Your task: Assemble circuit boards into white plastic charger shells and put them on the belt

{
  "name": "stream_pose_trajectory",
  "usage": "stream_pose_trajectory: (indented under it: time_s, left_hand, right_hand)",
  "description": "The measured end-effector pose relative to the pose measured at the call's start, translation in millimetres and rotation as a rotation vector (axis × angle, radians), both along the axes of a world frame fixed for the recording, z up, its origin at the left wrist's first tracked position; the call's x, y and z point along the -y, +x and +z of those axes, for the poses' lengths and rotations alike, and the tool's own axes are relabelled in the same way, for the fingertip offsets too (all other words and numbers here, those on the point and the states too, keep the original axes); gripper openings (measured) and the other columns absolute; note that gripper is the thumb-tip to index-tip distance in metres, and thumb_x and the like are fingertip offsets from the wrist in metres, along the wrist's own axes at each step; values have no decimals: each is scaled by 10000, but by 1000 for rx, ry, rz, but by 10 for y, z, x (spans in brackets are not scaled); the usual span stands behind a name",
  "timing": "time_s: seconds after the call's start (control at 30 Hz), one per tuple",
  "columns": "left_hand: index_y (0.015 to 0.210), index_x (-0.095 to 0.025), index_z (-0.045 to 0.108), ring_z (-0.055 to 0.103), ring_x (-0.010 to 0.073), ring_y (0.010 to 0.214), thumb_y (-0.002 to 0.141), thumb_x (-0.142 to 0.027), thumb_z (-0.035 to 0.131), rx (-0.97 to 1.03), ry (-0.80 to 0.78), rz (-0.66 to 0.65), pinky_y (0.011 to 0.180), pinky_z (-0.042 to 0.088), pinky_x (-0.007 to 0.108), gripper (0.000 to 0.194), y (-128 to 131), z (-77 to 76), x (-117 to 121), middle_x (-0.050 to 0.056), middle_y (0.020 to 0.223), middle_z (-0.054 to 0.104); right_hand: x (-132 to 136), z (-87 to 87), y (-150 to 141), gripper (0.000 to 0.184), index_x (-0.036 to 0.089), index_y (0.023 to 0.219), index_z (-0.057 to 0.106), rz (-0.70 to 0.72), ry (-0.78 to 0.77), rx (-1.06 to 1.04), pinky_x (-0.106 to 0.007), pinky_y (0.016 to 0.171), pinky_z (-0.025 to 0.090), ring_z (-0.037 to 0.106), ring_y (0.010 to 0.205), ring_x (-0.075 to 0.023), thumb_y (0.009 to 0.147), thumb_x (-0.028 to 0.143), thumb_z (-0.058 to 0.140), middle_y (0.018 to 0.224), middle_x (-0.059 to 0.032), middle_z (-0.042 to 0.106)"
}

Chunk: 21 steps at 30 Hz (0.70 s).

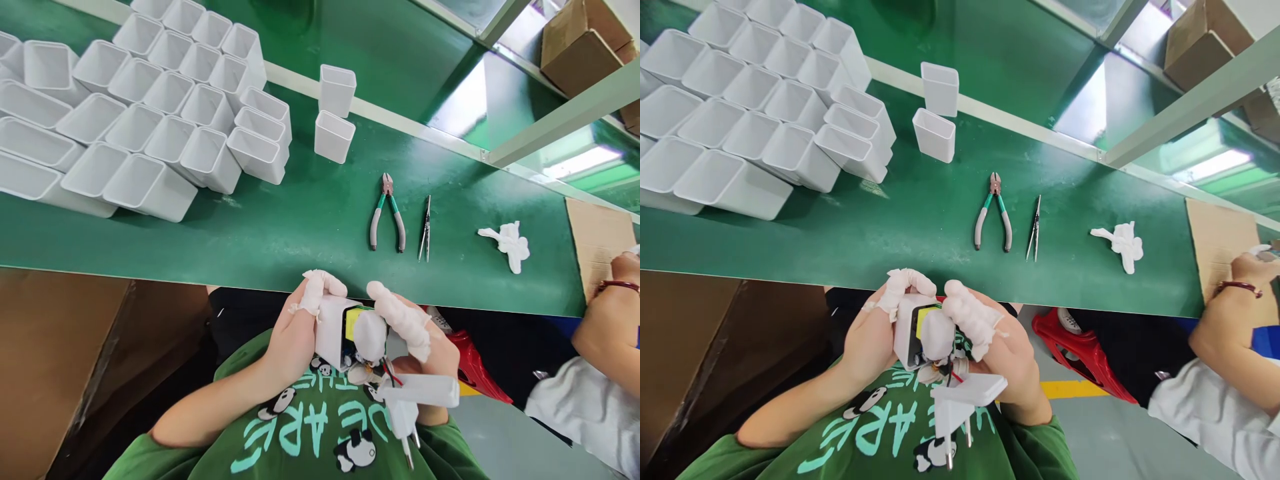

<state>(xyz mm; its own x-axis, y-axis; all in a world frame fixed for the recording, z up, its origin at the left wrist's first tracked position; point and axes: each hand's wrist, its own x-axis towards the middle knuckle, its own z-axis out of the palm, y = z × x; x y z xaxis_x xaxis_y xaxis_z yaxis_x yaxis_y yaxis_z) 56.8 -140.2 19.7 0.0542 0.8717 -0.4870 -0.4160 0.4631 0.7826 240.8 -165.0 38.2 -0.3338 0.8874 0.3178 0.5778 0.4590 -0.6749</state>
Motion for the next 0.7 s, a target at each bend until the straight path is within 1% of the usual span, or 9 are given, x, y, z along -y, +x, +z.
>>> stream_pose_trajectory:
  time_s: [0.1,0.23,0.3,0.37,0.47,0.53,0.6,0.63,0.7]
  left_hand:
    - [781,-203,670,538,160,702,861,-679,647,-22,-20,36,658,450,260,482,14,-5,-2,-1,770,624]
    - [822,-204,663,533,154,696,878,-655,642,-19,-12,79,657,451,258,455,49,-21,1,-6,779,620]
    - [827,-206,665,524,150,672,844,-688,663,-11,-16,81,634,446,261,482,70,-6,-7,-13,760,612]
    - [805,-208,668,529,153,659,769,-732,710,9,-35,95,614,451,268,526,85,20,-22,-15,743,610]
    - [752,-212,662,546,160,657,679,-730,780,60,-91,115,602,469,269,537,85,48,-54,-19,703,601]
    - [750,-211,667,540,153,626,655,-697,810,120,-147,71,576,468,261,515,82,54,-83,-29,656,575]
    - [793,-204,694,488,131,546,640,-666,830,211,-198,-57,513,430,245,505,90,56,-120,-45,587,524]
    - [812,-197,706,457,119,515,629,-654,839,253,-216,-133,488,406,237,509,101,58,-139,-49,570,511]
    - [810,-182,714,454,116,508,619,-640,843,290,-225,-285,482,400,236,513,118,56,-165,-34,581,540]
  right_hand:
    - [-26,96,-42,633,186,1572,403,29,238,45,-453,1077,596,591,1348,-339,959,198,563,1486,-89,584]
    - [8,135,-131,677,40,1581,316,30,285,286,-533,1072,579,477,1438,-375,959,151,560,1472,-232,556]
    - [37,122,-189,691,-25,1573,281,46,323,350,-519,1058,587,436,1463,-374,954,123,549,1406,-292,594]
    - [57,108,-228,667,-50,1562,294,40,358,372,-501,1048,594,413,1475,-374,953,97,523,1362,-312,623]
    - [23,109,-200,629,8,1570,327,52,299,329,-511,1044,591,451,1456,-374,976,122,499,1401,-275,611]
    - [-71,116,-124,657,79,1590,318,146,201,219,-519,1047,582,506,1419,-377,1005,275,546,1455,-244,580]
    - [-209,115,-40,776,149,1616,268,266,116,70,-487,1024,591,605,1325,-357,987,474,586,1467,-221,584]
    - [-282,111,-6,814,180,1624,241,311,81,2,-465,1006,596,658,1252,-332,975,531,584,1438,-205,616]
    - [-400,93,31,741,226,1617,253,376,31,-98,-416,959,604,726,1082,-268,1002,529,535,1259,-150,731]
